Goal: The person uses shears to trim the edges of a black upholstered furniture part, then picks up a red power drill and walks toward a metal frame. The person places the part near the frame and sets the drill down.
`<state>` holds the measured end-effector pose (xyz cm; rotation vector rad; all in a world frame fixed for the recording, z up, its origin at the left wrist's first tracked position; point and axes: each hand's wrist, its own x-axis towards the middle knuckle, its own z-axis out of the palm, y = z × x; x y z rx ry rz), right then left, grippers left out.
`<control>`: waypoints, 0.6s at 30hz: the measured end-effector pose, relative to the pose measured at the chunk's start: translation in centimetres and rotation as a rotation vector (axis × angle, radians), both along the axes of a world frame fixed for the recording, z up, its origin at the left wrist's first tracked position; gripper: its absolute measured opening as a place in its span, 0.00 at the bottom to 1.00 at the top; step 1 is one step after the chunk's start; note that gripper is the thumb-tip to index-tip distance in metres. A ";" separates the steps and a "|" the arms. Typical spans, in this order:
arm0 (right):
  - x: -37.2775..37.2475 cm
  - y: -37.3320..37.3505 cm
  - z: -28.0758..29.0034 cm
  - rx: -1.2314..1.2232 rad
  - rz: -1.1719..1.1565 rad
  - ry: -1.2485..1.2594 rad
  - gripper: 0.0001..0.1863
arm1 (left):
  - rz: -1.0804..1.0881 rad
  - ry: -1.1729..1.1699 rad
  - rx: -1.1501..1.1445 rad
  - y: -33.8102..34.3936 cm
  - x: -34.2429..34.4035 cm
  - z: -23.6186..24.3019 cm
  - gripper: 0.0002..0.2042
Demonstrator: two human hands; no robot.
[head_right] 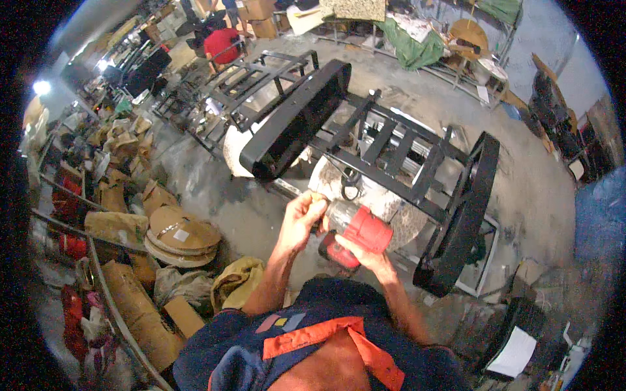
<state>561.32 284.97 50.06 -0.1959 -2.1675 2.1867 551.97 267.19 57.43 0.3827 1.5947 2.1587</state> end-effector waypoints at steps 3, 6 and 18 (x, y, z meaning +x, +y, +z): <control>-1.1 0.6 0.2 -0.010 0.000 -0.157 0.27 | 0.012 0.090 -0.015 0.7 -0.8 0.8 0.08; -1.1 0.7 1.1 -0.122 -0.036 0.042 0.26 | -0.018 0.056 0.037 1.1 -1.4 1.3 0.06; -0.8 1.5 2.3 -0.131 -0.175 0.062 0.16 | -0.013 -0.220 0.682 1.7 -4.4 1.1 0.14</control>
